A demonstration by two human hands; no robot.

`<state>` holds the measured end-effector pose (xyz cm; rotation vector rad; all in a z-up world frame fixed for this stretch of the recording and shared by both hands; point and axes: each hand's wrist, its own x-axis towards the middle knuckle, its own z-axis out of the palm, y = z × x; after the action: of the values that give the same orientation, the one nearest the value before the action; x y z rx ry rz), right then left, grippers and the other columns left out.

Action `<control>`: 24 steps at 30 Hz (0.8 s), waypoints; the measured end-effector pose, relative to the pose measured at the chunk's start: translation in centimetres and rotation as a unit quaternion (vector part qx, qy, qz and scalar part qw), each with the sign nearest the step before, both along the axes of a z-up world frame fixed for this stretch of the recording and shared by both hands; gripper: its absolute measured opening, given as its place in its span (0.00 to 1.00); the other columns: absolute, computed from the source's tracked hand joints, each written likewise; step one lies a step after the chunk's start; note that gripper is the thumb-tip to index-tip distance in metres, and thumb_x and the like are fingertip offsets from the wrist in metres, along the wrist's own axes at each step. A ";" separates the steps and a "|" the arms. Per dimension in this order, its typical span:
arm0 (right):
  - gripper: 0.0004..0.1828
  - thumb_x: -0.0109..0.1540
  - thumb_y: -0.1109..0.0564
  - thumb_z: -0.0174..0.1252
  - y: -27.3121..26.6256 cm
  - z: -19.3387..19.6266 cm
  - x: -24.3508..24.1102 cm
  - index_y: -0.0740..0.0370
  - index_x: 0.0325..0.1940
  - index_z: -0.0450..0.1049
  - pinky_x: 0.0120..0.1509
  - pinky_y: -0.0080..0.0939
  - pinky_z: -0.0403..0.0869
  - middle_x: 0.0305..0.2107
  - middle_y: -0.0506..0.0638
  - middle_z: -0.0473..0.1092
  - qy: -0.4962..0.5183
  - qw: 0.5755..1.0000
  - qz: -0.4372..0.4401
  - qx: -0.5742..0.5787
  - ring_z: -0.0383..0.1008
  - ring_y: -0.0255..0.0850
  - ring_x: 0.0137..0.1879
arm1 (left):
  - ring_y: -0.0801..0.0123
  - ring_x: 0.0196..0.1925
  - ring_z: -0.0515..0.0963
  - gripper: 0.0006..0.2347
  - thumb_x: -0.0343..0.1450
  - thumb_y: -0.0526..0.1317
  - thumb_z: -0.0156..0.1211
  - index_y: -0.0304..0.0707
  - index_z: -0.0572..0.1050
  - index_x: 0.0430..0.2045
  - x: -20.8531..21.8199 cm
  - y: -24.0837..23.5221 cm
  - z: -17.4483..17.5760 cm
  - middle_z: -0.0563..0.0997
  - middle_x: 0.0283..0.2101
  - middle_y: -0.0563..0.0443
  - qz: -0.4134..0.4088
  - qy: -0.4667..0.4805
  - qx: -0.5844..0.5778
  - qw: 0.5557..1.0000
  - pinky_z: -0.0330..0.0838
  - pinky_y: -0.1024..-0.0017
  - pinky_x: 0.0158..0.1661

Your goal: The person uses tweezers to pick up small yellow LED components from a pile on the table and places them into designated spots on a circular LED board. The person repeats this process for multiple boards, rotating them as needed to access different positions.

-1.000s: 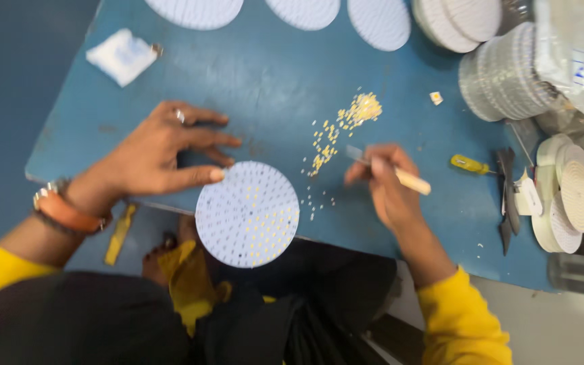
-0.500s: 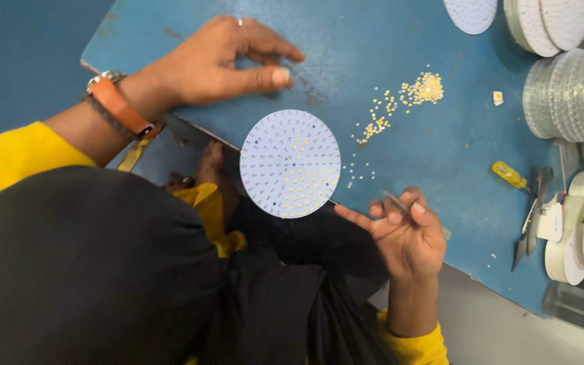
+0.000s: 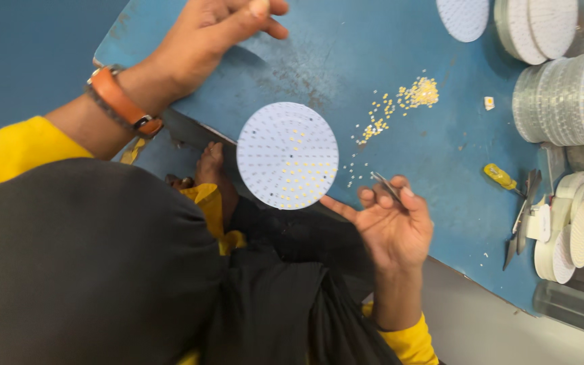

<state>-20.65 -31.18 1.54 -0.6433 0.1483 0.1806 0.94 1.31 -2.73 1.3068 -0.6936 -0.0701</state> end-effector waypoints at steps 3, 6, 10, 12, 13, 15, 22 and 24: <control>0.10 0.72 0.54 0.49 1.9 -0.6 2.3 0.57 0.52 0.74 0.75 0.87 0.57 0.35 0.48 0.76 -0.034 0.999 0.015 0.014 0.76 0.45 0.55 | 0.66 0.64 0.78 0.23 0.83 0.54 0.51 0.33 0.71 0.62 0.1 1.3 0.7 0.77 0.63 0.46 0.038 0.013 0.006 0.999 0.68 0.66 0.63; 0.11 0.73 0.53 0.50 2.6 -2.1 4.4 0.59 0.55 0.73 0.74 0.78 0.63 0.38 0.50 0.77 -0.078 0.996 0.037 -0.018 0.76 0.47 0.56 | 0.66 0.69 0.70 0.23 0.83 0.56 0.48 0.34 0.69 0.62 -0.6 2.8 1.2 0.73 0.64 0.50 0.038 0.027 -0.059 0.997 0.62 0.65 0.69; 0.17 0.73 0.49 0.51 0.1 -3.0 3.9 0.63 0.57 0.72 0.68 0.67 0.70 0.44 0.58 0.77 -0.121 0.975 0.084 -0.166 0.76 0.54 0.57 | 0.68 0.67 0.70 0.24 0.82 0.55 0.48 0.32 0.69 0.63 -1.0 2.7 1.4 0.76 0.63 0.48 0.065 0.055 -0.024 0.996 0.60 0.68 0.68; 0.20 0.72 0.46 0.51 -1.0 -3.6 3.4 0.64 0.57 0.71 0.70 0.62 0.70 0.48 0.60 0.76 -0.147 0.949 0.136 -0.243 0.76 0.56 0.60 | 0.70 0.63 0.71 0.25 0.80 0.55 0.47 0.31 0.71 0.62 -1.4 2.7 1.3 0.79 0.58 0.46 0.085 0.059 0.058 0.993 0.60 0.68 0.65; 0.21 0.72 0.45 0.50 -1.3 -4.0 3.3 0.65 0.57 0.71 0.72 0.61 0.70 0.49 0.61 0.76 -0.161 0.932 0.164 -0.281 0.75 0.56 0.62 | 0.70 0.63 0.71 0.25 0.80 0.55 0.48 0.30 0.70 0.62 -1.5 2.7 1.4 0.79 0.58 0.46 0.082 0.054 0.061 0.993 0.60 0.68 0.65; 0.20 0.73 0.45 0.50 -1.5 -4.8 4.1 0.65 0.54 0.70 0.75 0.60 0.69 0.52 0.62 0.74 -0.192 0.919 0.174 -0.298 0.73 0.55 0.66 | 0.70 0.62 0.71 0.25 0.80 0.54 0.49 0.29 0.70 0.62 -1.6 2.6 1.6 0.78 0.58 0.45 0.067 0.044 0.069 0.994 0.61 0.68 0.66; 0.25 0.74 0.43 0.45 -3.1 -2.2 12.7 0.65 0.64 0.67 0.77 0.56 0.66 0.56 0.67 0.71 -0.172 0.933 -0.037 -0.315 0.70 0.57 0.68 | 0.66 0.62 0.73 0.23 0.79 0.51 0.49 0.29 0.70 0.61 -2.1 2.2 2.6 0.79 0.57 0.44 0.092 0.037 0.126 0.987 0.64 0.67 0.64; 0.24 0.73 0.45 0.45 -0.7 -1.6 10.8 0.65 0.67 0.61 0.79 0.55 0.60 0.64 0.64 0.65 -0.245 0.839 -0.010 -0.486 0.63 0.56 0.73 | 0.65 0.61 0.72 0.23 0.79 0.50 0.49 0.28 0.70 0.61 -2.2 2.2 2.6 0.79 0.57 0.42 0.079 0.046 0.111 0.990 0.63 0.66 0.64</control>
<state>-9.89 -31.91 -0.04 -1.6842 -0.2796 -0.1090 -1.29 3.54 -0.11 1.5595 -0.5115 -0.0796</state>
